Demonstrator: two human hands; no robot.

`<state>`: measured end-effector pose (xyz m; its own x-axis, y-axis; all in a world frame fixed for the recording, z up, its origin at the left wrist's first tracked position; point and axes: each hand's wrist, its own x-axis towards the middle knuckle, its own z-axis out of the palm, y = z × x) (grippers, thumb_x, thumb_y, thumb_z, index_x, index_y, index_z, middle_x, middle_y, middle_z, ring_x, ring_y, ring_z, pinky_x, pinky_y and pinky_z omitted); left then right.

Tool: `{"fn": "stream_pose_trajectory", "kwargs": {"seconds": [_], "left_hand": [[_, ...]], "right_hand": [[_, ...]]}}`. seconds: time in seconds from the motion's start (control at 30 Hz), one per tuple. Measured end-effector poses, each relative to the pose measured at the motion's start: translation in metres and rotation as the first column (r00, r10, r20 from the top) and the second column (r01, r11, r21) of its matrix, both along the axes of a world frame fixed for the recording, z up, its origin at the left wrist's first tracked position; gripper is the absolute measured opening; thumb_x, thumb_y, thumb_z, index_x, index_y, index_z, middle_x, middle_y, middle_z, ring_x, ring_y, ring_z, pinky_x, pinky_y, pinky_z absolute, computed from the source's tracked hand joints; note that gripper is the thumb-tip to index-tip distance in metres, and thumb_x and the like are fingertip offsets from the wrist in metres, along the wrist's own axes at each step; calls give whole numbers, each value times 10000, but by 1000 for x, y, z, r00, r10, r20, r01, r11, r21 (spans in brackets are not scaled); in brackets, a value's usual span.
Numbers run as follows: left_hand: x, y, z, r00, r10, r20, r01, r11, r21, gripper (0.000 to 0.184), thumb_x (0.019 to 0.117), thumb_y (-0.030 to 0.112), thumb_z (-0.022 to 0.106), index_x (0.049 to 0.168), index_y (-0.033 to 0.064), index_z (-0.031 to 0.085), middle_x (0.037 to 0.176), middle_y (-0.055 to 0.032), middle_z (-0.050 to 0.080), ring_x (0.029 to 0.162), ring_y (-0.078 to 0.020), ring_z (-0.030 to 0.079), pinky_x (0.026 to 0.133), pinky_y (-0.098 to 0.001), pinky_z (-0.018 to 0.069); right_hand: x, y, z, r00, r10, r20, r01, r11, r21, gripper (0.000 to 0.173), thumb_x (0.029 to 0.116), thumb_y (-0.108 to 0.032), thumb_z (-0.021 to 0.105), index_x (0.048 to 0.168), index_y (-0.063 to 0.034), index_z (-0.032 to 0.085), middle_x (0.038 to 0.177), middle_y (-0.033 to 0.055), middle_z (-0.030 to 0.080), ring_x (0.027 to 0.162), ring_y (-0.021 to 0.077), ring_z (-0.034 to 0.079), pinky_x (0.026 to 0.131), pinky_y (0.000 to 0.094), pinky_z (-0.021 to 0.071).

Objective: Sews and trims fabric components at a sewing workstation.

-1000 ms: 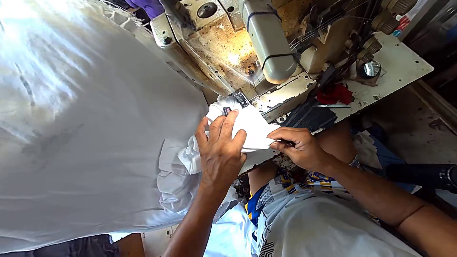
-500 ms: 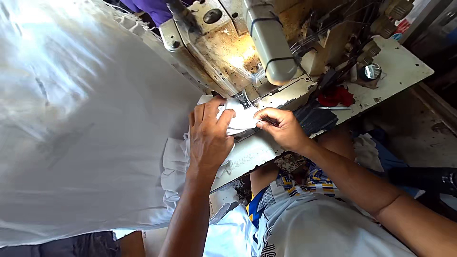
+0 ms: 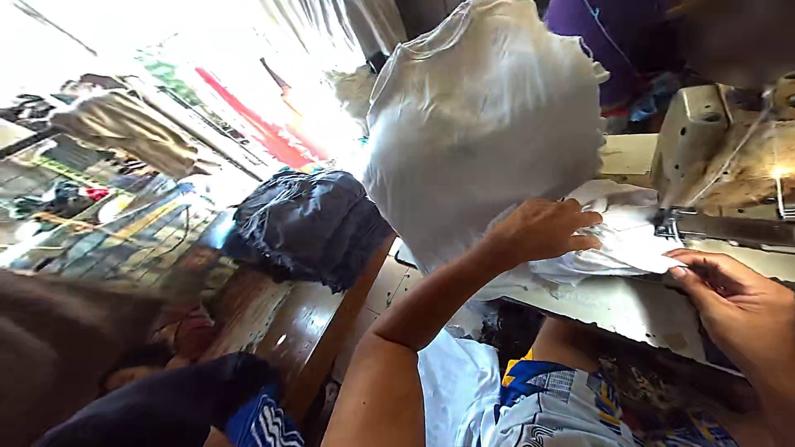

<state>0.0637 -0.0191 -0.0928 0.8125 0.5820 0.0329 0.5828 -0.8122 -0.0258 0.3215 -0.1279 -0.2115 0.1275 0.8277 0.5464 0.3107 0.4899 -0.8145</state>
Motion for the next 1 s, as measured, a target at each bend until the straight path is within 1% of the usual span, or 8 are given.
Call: {"fn": "stream_pose_trajectory", "kwargs": {"seconds": [0.23,0.43,0.53,0.67,0.77,0.83,0.9,1.0], "left_hand": [[-32,-2,19,999,-48,24,49,999,-21,459,982,521,617,773,119,688,884,-53,622,869,-216,631,736,-430,510],[-22,-37,44,942,-222,250,215,975,56,157,868,319,769,849,166,743,1486,-44,532,1407,-251,445,1128,-478,414],[-11,-52,26,819,-414,398,460,888,-22,172,899,233,744,785,107,713,1332,-60,665,1342,-244,558,1216,-533,361],[2,-68,-8,735,-454,503,595,788,-159,108,963,182,664,898,97,681,961,-10,736,957,-118,709,940,-352,585],[15,-74,-32,760,-401,512,525,843,-119,205,976,321,678,961,117,677,816,5,673,730,-84,632,630,-269,507],[27,-80,-49,805,-340,486,369,929,37,490,910,590,701,1069,127,719,918,-35,688,824,-153,646,719,-355,526],[40,-84,-72,860,-294,417,255,955,149,741,828,725,687,1344,194,663,1328,-103,617,1233,-276,566,1071,-531,410],[52,-77,-112,869,-303,391,208,941,265,668,883,310,721,1516,241,516,1616,-148,389,1512,-365,321,1221,-671,176]], "right_hand": [[3,-1,2,1000,-6,2,6,999,-33,168,966,-122,649,1072,-5,708,1069,67,733,878,69,683,770,211,575],[9,-3,12,995,10,102,-1,997,-81,138,955,-100,677,1074,-42,713,1012,30,719,846,59,681,777,256,604],[16,-19,19,965,210,159,-200,977,-79,107,940,-60,692,1034,-36,736,1012,37,715,867,84,681,775,259,607],[2,-58,15,935,320,153,-313,947,-69,142,992,-64,644,1088,-22,740,1076,48,719,994,101,685,871,272,604],[-6,-79,-1,967,213,140,-207,977,-50,182,1014,-54,606,1132,-12,738,1151,73,722,1090,132,682,960,305,586],[-9,-87,-9,984,151,89,-148,988,-46,188,1012,-40,604,1137,-3,739,1175,87,719,1106,145,682,968,315,589],[-12,-93,-13,993,110,50,-108,993,-50,185,1006,-32,612,1135,8,738,1180,97,718,1108,148,685,968,315,593],[-14,-97,-18,998,70,3,-69,996,-60,164,1004,-44,634,1113,23,736,1163,104,721,1080,143,695,940,302,601]]}}
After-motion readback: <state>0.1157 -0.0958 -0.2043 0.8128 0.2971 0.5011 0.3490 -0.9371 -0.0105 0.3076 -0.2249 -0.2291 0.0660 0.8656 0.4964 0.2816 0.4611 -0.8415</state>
